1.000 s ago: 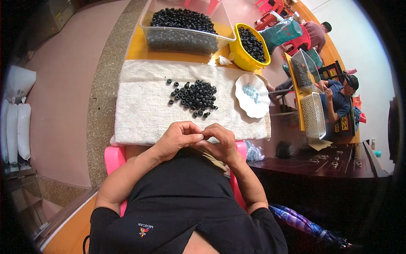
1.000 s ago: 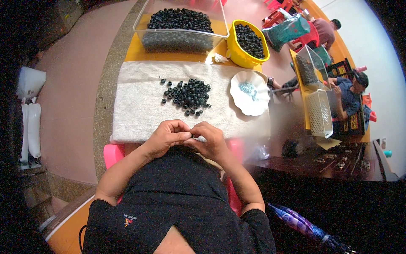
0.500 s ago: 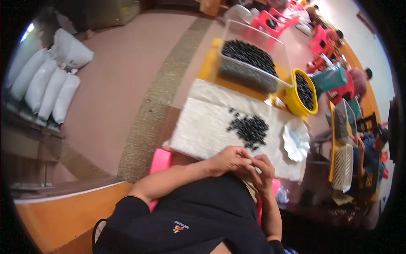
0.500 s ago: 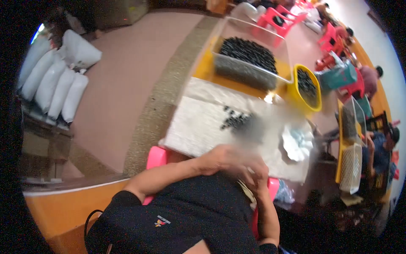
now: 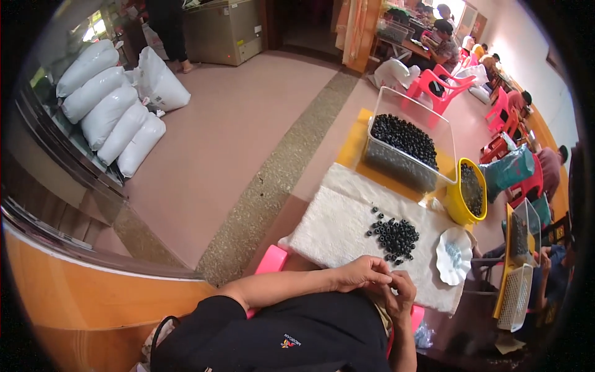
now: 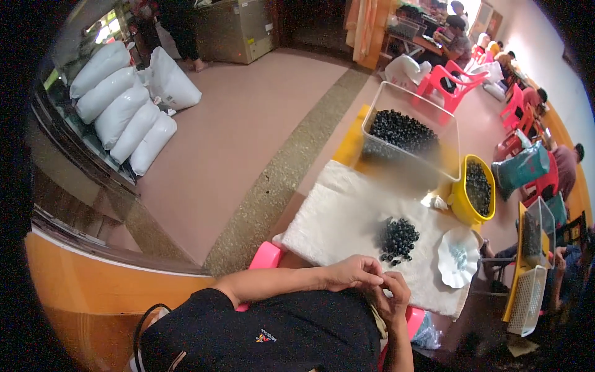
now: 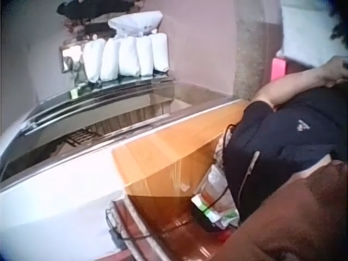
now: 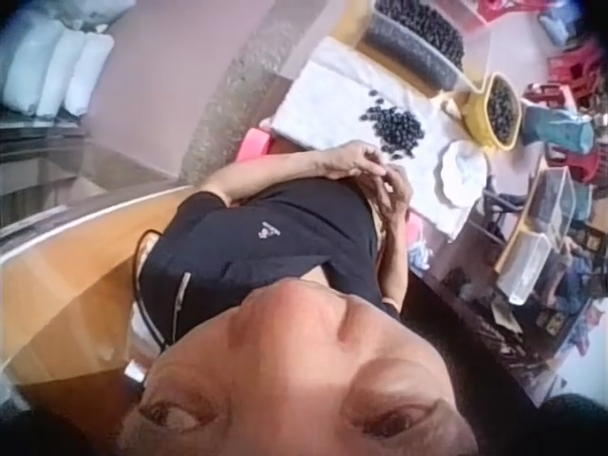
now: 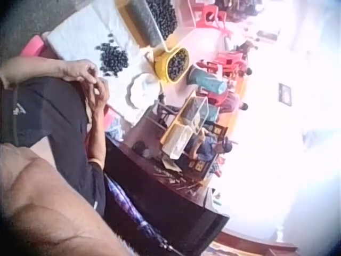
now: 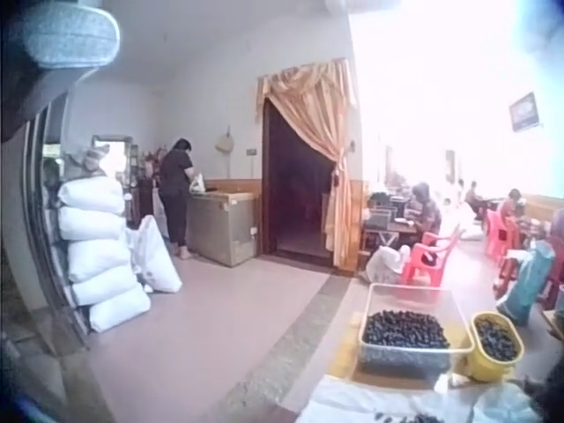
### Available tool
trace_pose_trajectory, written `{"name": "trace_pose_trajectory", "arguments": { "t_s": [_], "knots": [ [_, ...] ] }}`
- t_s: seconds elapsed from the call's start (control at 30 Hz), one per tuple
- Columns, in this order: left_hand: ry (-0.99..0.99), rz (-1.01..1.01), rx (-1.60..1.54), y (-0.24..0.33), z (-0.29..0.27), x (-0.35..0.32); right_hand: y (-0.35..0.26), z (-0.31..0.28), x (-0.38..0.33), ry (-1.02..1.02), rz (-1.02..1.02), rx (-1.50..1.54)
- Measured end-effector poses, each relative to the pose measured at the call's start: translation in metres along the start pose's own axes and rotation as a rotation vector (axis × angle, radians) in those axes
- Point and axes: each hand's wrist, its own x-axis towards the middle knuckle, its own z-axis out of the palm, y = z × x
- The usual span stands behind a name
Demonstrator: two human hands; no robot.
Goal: Sort small black beads or components from a central pile into a small dish.
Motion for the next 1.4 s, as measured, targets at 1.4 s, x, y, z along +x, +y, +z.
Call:
{"name": "trace_pose_trajectory", "arguments": {
  "t_s": [1.4],
  "knots": [
    [0.165,-0.033,0.065,0.003,0.004,0.001,0.051,-0.163,0.017,-0.001,0.339,-0.956]
  ]
}}
